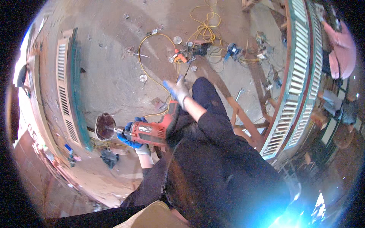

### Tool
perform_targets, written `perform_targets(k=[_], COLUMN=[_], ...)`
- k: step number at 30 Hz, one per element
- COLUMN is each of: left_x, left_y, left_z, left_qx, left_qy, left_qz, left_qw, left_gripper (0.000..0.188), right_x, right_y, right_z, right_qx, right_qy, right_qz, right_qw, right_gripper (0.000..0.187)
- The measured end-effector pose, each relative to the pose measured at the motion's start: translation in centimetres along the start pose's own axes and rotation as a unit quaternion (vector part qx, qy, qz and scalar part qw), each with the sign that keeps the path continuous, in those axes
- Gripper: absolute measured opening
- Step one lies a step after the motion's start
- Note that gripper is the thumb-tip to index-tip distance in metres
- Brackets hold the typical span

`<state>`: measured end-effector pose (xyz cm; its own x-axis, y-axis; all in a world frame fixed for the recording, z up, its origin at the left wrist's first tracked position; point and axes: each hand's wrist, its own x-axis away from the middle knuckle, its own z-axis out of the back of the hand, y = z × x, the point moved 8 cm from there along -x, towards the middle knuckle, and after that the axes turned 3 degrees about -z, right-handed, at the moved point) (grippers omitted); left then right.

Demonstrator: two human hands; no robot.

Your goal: The person uses a handheld power sander to smooth wooden slats on a green frame, then applies a dark finish with a brush. The person moves between slats and occasionally adjusts position while working.

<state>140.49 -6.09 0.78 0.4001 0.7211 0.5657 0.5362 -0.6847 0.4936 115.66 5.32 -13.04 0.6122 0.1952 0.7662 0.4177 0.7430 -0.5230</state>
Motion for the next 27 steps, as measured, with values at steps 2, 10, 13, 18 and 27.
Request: perform_targets(k=[2, 10, 13, 18, 27], left_x=[-1.9, -8.0, -11.8, -17.7, -35.9], left_y=[-2.8, -8.7, -8.6, -9.2, -2.0], left_z=[-5.8, -21.8, -21.4, -27.9, -40.9], left_qx=[0.076, -0.029, -0.003, 0.022, -0.045], left_qy=[-0.072, -0.2, -0.07, -0.158, -0.199], left_qz=[0.041, 0.129, 0.146, 0.202, 0.302], left_qw=[0.994, 0.971, 0.987, 0.966, 0.931], left_gripper=[0.058, 0.05, 0.04, 0.04, 0.043], right_x=[-7.7, -8.4, -8.1, -6.3, -7.4], right_y=[4.1, -16.5, -21.0, -29.1, -45.5], right_z=[-1.2, 12.4, 18.6, 23.6, 24.2], right_qx=[-0.286, -0.119, -0.236, -0.114, -0.371], right_qy=[-0.15, -0.204, -0.285, -0.172, -0.026], right_qz=[-0.091, 0.261, 0.262, 0.371, 0.424], right_qw=[0.942, 0.936, 0.891, 0.905, 0.826], right_gripper=[0.061, 0.018, 0.025, 0.028, 0.029])
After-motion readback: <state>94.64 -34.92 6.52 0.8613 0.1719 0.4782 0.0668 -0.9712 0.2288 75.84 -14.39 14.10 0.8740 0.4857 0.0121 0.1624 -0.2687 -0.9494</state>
